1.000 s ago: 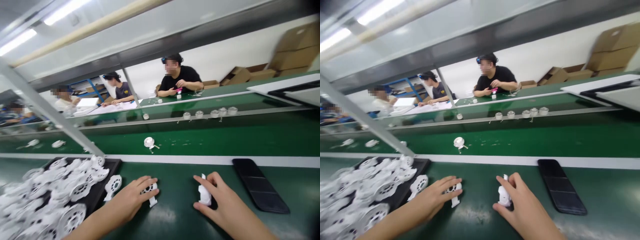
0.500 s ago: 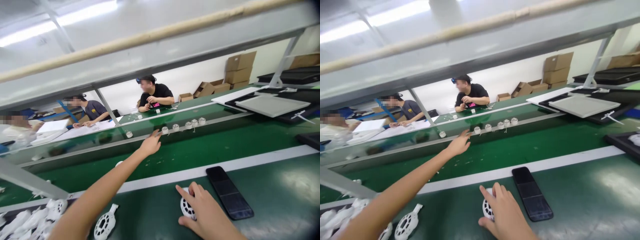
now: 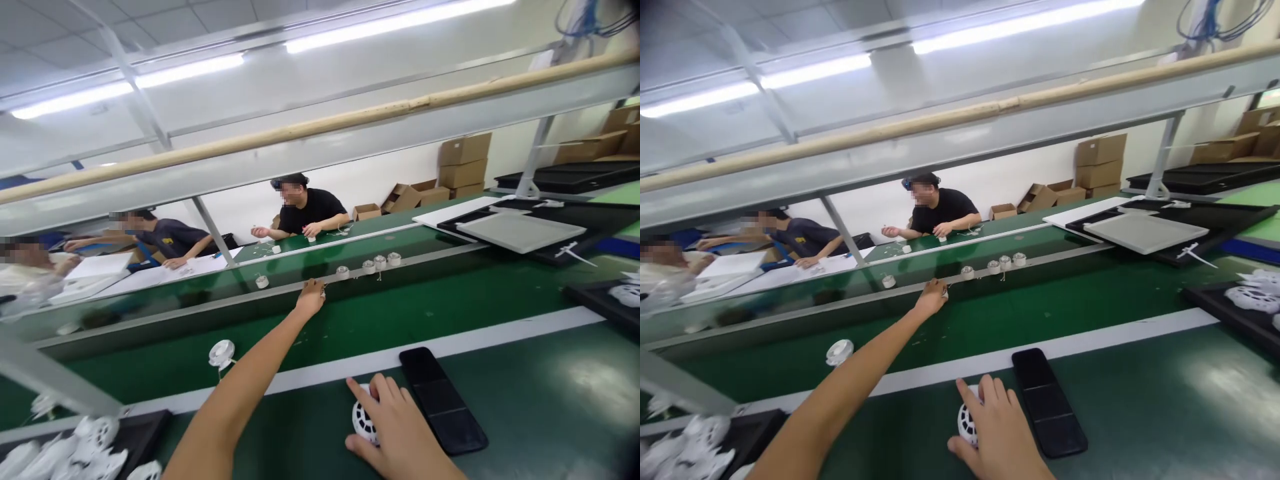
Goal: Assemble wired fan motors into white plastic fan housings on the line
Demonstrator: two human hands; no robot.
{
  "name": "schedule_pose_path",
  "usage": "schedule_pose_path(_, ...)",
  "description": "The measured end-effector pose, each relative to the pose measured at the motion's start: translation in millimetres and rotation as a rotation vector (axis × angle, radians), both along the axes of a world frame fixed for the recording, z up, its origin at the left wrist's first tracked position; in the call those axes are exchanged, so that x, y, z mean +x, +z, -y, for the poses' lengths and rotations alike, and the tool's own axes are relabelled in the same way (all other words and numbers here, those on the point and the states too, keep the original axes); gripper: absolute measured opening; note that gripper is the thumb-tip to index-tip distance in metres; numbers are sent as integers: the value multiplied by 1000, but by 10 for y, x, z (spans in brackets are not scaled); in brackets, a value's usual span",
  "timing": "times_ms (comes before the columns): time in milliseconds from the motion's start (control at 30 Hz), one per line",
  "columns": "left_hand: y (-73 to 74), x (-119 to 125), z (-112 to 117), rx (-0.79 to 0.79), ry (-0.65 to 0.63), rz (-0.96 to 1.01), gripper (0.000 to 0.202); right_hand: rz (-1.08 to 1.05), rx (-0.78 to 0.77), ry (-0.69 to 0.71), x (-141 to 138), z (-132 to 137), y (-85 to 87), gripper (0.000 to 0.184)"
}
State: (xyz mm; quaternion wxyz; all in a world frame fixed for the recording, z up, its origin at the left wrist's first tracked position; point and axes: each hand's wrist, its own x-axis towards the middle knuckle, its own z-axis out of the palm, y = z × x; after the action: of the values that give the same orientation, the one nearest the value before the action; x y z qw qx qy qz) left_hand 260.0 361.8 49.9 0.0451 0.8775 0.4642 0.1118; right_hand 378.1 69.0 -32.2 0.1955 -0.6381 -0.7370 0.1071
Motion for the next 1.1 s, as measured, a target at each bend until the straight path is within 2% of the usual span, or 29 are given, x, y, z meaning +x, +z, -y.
schedule_pose_path(100,-42,-367,595,-22,-130,64,39,39,43,-31,2,45,21,73)
schedule_pose_path(200,-192,-698,1384,-119,-313,114,62,62,96,-59,-4,92,77,78)
schedule_pose_path(267,-281,-887,1872,-203,-415,142,78,1,136,-43,-41,135,145,73)
schedule_pose_path(333,-346,-1049,2239,-264,-492,182,87,-102,157,22,-111,183,212,59)
schedule_pose_path(400,-415,-1177,2473,-260,-498,257,89,-196,145,74,-206,226,250,50)
schedule_pose_path(533,-610,-1281,2694,-153,-193,441,88,-304,62,118,-370,266,231,40)
schedule_pose_path(600,-692,-1267,2744,-194,-119,455,84,-327,37,147,-404,260,206,28)
schedule_pose_path(700,-736,-1237,2772,-275,-148,454,70,-339,26,151,-398,242,186,22)
schedule_pose_path(833,-696,-1258,2753,-324,-227,455,47,-346,-2,146,-351,235,183,19)
schedule_pose_path(1000,-641,-1283,2715,-371,-237,439,49,-319,27,144,-377,253,171,10)
schedule_pose_path(1100,-640,-1273,2708,-367,-251,414,49,-274,67,144,-363,248,206,15)
